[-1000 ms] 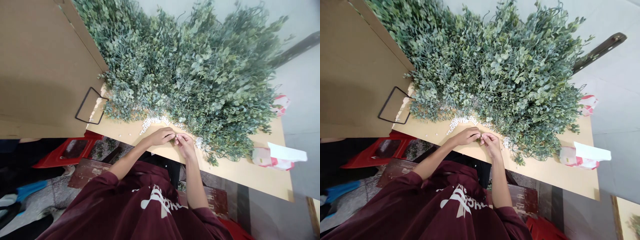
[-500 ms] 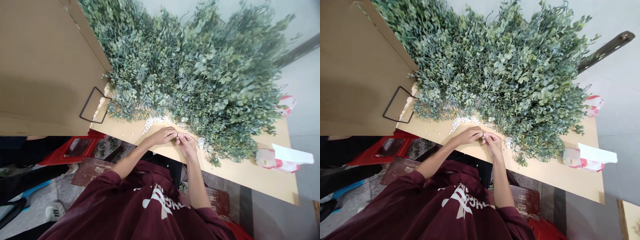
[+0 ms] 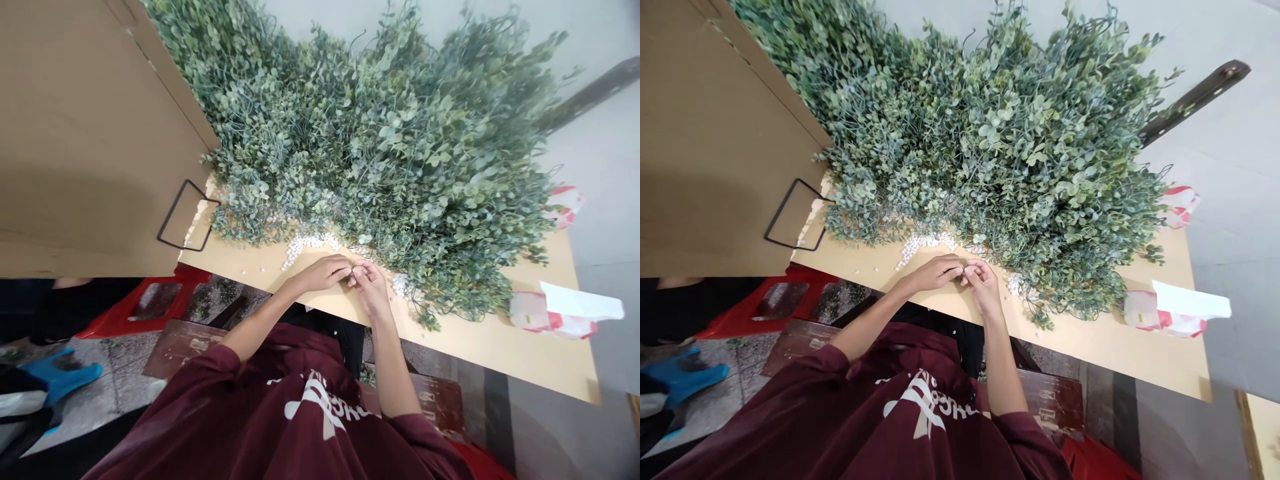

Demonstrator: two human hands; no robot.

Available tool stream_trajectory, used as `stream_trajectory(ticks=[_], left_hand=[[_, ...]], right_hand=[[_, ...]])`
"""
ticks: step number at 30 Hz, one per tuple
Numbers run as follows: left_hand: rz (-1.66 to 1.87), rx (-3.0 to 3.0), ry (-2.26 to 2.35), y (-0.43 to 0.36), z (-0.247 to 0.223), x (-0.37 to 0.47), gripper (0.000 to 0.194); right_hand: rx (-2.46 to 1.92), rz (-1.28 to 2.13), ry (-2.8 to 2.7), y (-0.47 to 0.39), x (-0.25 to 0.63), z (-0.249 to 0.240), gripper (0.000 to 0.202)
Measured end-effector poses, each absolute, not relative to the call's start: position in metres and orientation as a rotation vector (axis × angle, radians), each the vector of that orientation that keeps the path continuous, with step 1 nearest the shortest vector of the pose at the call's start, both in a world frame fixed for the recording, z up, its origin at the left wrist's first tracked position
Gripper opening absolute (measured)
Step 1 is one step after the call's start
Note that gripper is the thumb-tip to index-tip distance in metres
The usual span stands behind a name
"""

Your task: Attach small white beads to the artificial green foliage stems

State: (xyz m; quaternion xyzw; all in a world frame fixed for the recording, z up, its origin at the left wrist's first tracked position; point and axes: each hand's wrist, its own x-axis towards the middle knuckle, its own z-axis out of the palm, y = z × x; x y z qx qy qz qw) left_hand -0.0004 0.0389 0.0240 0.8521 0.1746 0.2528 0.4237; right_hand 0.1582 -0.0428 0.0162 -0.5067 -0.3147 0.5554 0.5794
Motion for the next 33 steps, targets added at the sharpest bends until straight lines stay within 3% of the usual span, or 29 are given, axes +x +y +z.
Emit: stream_trajectory(ticks=[24,33], left_hand=[[0.699,1.925,0.413,0.039,0.03,-0.004,0.042],[0.754,1.456,0.32,0.036,0.028,-0.01,0.053]], right_hand=[[-1.402,0.899,-0.951,-0.052,0.145,0.015,0.02],[-1.274,1.093,-0.895,-0.081,0.196,0.022,0.017]])
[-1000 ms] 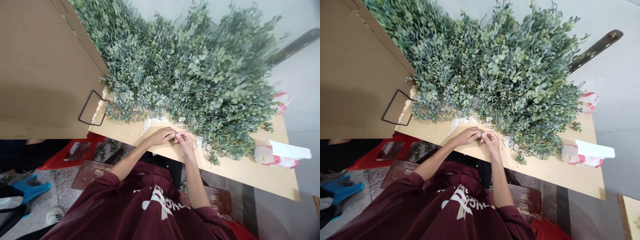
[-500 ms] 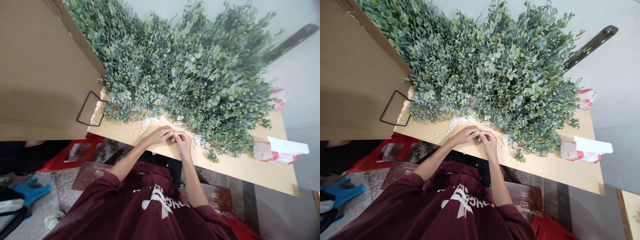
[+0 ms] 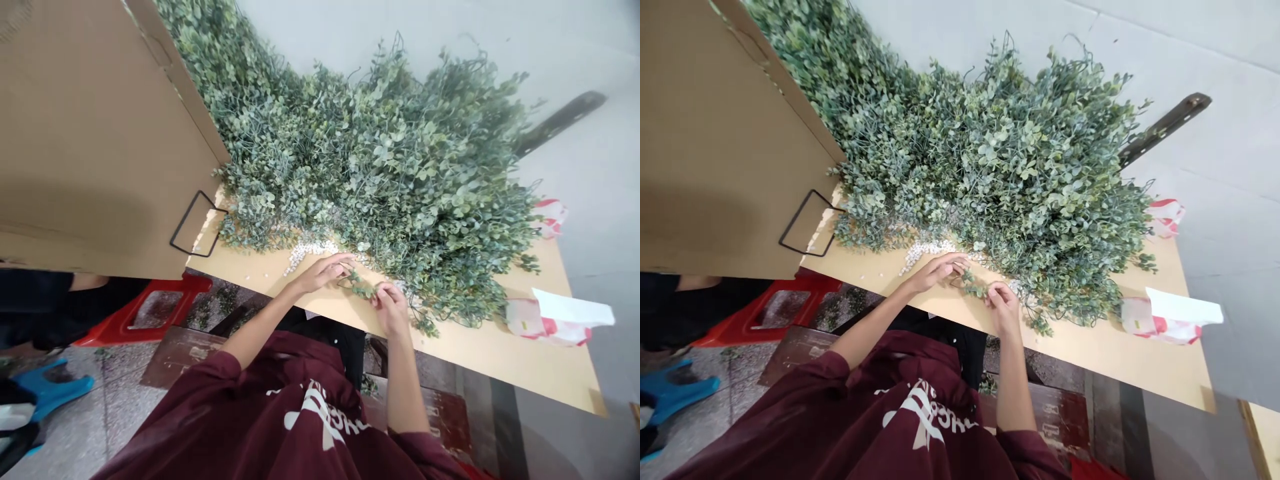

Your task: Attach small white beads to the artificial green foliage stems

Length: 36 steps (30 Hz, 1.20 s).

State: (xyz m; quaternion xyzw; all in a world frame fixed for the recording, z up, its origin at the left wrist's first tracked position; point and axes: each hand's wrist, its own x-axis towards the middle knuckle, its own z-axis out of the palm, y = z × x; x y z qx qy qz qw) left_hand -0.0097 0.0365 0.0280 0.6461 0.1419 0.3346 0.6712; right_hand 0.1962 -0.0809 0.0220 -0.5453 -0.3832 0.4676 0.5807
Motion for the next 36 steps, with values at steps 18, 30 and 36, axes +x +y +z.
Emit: stream_trajectory(ticks=[18,30,36], left_hand=[[0.975,2.519,1.208,0.084,0.064,-0.012,0.038],[1.124,2.559,1.294,0.111,0.114,-0.043,0.016],[1.374,2.364,1.083,0.061,0.133,-0.021,0.015]], right_hand=[[-1.531,1.231,-1.142,-0.19,0.285,0.073,0.024],[-1.456,1.187,-1.138,-0.194,0.269,0.072,0.018],[-1.375,0.963,-1.174,-0.133,0.215,0.084,0.029]])
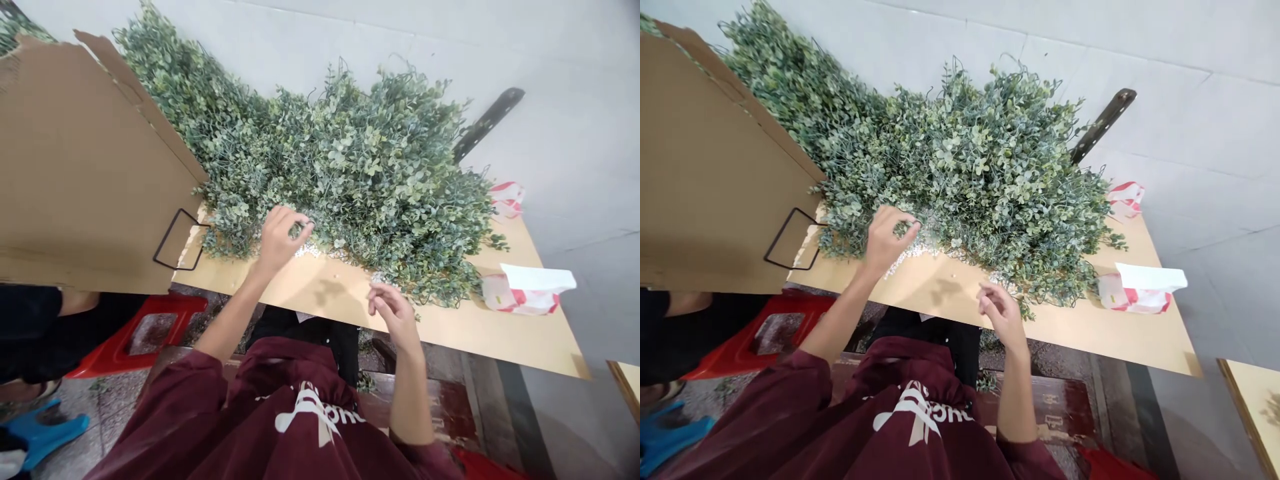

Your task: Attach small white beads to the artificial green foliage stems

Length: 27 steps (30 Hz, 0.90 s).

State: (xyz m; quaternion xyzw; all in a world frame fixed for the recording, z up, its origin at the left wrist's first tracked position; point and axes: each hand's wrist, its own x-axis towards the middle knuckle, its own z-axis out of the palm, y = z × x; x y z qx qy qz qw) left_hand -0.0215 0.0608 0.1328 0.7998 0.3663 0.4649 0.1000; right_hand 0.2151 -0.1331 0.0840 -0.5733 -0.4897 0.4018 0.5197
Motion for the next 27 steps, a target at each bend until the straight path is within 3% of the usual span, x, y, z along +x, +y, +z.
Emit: stream_trajectory(ticks=[3,5,11,15,21,27], left_hand=[[1.233,2.323,0.807,0.023,0.121,0.001,0.014],[1.165,2.199,0.732,0.001,0.107,0.012,0.014],[1.112,1.552,0.867,-0.027,0.071,-0.004,0.025],[0.96,1.474,0.588,-0.03,0.061,-0.025,0.041],[0.813,1.436,0.614,-0.029,0.059,-0.022,0.034],[0.939,1.176,0.788,-0.023,0.053,-0.015,0.03]], right_hand=[[-1.357,0.866,-1.283,-0.1,0.181,0.099,0.06],[-1.364,0.811,-1.384,-0.086,0.165,0.106,0.063],[-1.44,0.868,-1.306,-0.082,0.156,0.09,0.033],[-1.392,1.081,-1.205,-0.088,0.157,0.075,0.046],[-1.308,1.354,-1.211,-0.091,0.142,0.068,0.04],[-1.482,1.127,-1.531,-0.092,0.144,0.068,0.036]])
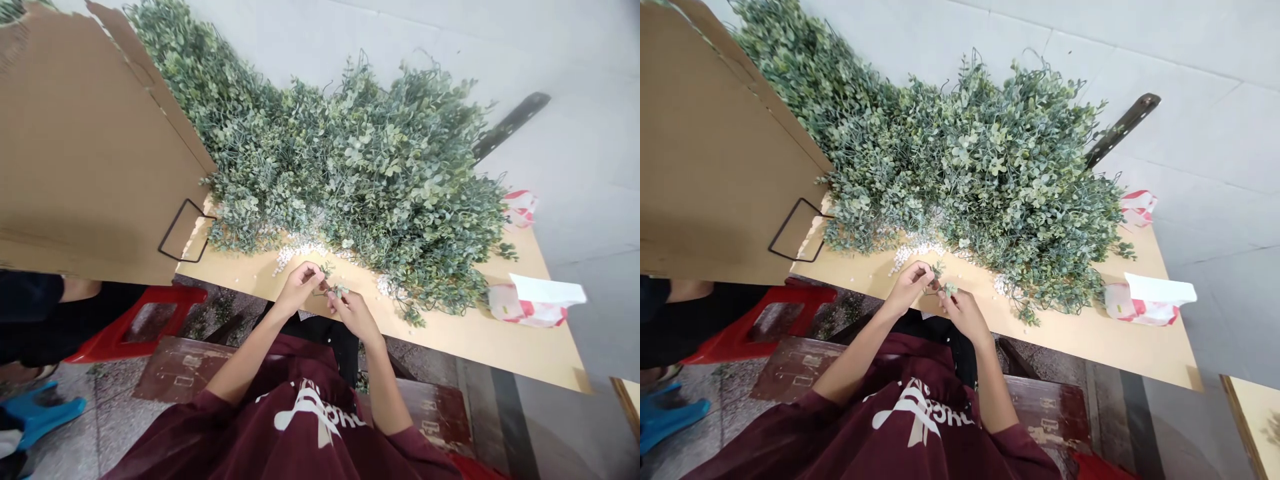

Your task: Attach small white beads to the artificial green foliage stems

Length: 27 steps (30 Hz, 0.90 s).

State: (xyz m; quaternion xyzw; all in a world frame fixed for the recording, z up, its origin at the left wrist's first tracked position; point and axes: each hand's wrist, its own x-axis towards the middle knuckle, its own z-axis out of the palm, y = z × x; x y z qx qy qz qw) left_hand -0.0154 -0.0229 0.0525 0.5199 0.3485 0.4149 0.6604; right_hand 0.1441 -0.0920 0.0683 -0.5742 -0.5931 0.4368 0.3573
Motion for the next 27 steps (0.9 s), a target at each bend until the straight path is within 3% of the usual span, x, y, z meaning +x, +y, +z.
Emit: stream_trajectory(ticks=[7,12,15,19,27], left_hand=[[1.057,1.144,0.962,-0.012,0.038,-0.024,0.028],[1.062,1.137,0.959,-0.006,0.029,-0.028,0.027],[1.03,1.143,0.931,-0.003,0.027,-0.026,0.035],[0.996,1.158,0.854,-0.001,0.026,-0.018,0.036],[1.045,1.062,0.802,0.0,0.017,-0.008,0.038]], right_hand=[[-1.522,0.765,-1.759,-0.087,0.156,0.064,0.022],[-1.864,0.611,-1.689,-0.075,0.166,0.05,0.04],[-1.976,0.546,-1.734,-0.065,0.168,0.045,0.036],[-2.05,0.511,-1.816,-0.054,0.166,0.044,0.015],[-1.963,0.654,-1.564,-0.056,0.173,0.045,0.012]])
